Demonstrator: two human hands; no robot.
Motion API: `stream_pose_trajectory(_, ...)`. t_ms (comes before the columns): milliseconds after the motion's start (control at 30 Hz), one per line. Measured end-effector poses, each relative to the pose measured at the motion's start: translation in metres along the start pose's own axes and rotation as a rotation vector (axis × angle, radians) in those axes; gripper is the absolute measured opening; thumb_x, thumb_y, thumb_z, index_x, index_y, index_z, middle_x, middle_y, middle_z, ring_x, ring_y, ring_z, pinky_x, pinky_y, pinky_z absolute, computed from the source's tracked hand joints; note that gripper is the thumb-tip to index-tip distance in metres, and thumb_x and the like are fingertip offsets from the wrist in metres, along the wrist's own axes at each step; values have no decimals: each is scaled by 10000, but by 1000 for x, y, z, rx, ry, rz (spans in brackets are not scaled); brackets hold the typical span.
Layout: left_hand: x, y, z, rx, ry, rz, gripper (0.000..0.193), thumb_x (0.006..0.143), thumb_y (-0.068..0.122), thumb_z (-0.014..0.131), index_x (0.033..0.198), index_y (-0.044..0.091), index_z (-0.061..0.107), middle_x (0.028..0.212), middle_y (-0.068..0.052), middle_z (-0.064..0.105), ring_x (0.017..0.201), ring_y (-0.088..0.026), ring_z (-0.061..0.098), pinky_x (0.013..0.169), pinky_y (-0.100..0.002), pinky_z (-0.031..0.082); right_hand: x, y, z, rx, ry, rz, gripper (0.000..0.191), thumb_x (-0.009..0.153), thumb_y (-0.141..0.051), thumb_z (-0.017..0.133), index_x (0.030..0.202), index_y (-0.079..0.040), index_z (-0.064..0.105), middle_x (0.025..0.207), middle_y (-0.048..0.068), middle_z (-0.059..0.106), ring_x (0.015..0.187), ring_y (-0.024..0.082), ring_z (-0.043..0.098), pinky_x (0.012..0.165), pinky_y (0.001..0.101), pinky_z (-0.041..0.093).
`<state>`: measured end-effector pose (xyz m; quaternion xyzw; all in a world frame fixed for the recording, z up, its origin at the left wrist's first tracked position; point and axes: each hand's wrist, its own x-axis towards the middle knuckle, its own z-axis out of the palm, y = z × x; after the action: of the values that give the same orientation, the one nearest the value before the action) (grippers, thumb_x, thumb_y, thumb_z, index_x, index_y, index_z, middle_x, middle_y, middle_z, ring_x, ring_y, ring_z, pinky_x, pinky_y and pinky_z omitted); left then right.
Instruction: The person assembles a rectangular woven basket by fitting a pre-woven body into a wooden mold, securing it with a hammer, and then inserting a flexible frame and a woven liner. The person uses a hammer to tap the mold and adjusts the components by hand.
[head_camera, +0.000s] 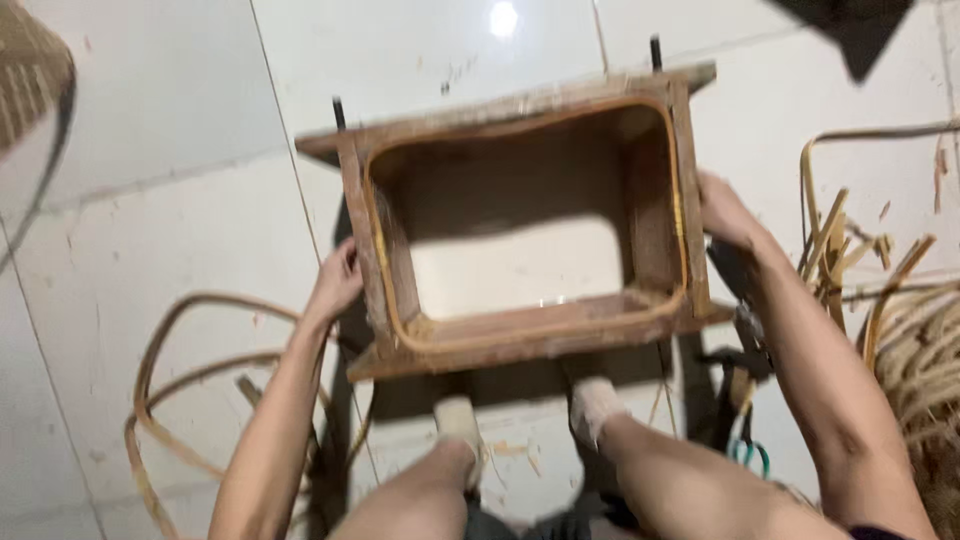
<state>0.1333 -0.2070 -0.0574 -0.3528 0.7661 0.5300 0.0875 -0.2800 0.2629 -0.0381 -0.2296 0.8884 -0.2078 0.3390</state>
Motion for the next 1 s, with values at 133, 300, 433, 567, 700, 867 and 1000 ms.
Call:
stream_pose_trajectory(133,-12,-4,-11,145,59,-5,265,891,35,667,1150,-17,689,979,-135,746,890,-206,686,802,-335,534,-25,12,-10,177,-2,-70,634,847,-89,690,1453,10,531,1375,256,599,1247,392,586,1017,542,430)
stream_pose_trajectory(300,-6,18,-45,659,231,380,173,907,83,685,1070,32,715,1010,-156,736,904,-264,702,800,-394,562,-48,28,-37,234,161,-90,454,886,-158,728,1309,-11,658,1243,223,705,1178,347,663,1034,485,523)
stream_pose_trajectory(433,-12,47,-69,639,412,713,193,934,102,679,1115,33,690,1059,-157,719,948,-275,705,780,-381,581,-54,38,-46,217,353,-111,359,955,-182,691,1276,-21,670,1215,199,699,1192,335,647,1032,468,523)
stream_pose_trajectory(567,-19,56,-57,621,391,744,216,962,120,672,1159,34,664,1107,-157,701,992,-286,708,759,-369,601,-50,40,-25,56,546,-264,281,1024,-207,654,1242,-32,682,1186,174,692,1206,323,630,1031,451,523)
stream_pose_trajectory(700,-1,35,-28,700,463,743,240,989,138,666,1204,35,639,1156,-158,684,1036,-298,711,739,-357,620,-33,33,10,-287,750,-488,234,1093,-231,617,1209,-42,693,1158,149,685,1219,311,614,1030,434,524)
stream_pose_trajectory(867,20,11,-9,854,624,819,370,914,46,638,1283,25,618,1358,-145,633,1246,-319,663,903,-351,618,-19,11,41,-646,811,-692,270,1087,-261,619,1261,-62,674,1141,119,680,1160,244,608,1065,461,499)
stream_pose_trajectory(1000,20,23,-6,886,595,689,467,886,15,647,1351,41,602,1416,-110,561,1295,-310,604,1028,-371,551,-24,-7,49,-651,742,-642,254,1124,-325,630,1267,-115,635,1115,99,663,1130,238,592,1037,456,472)
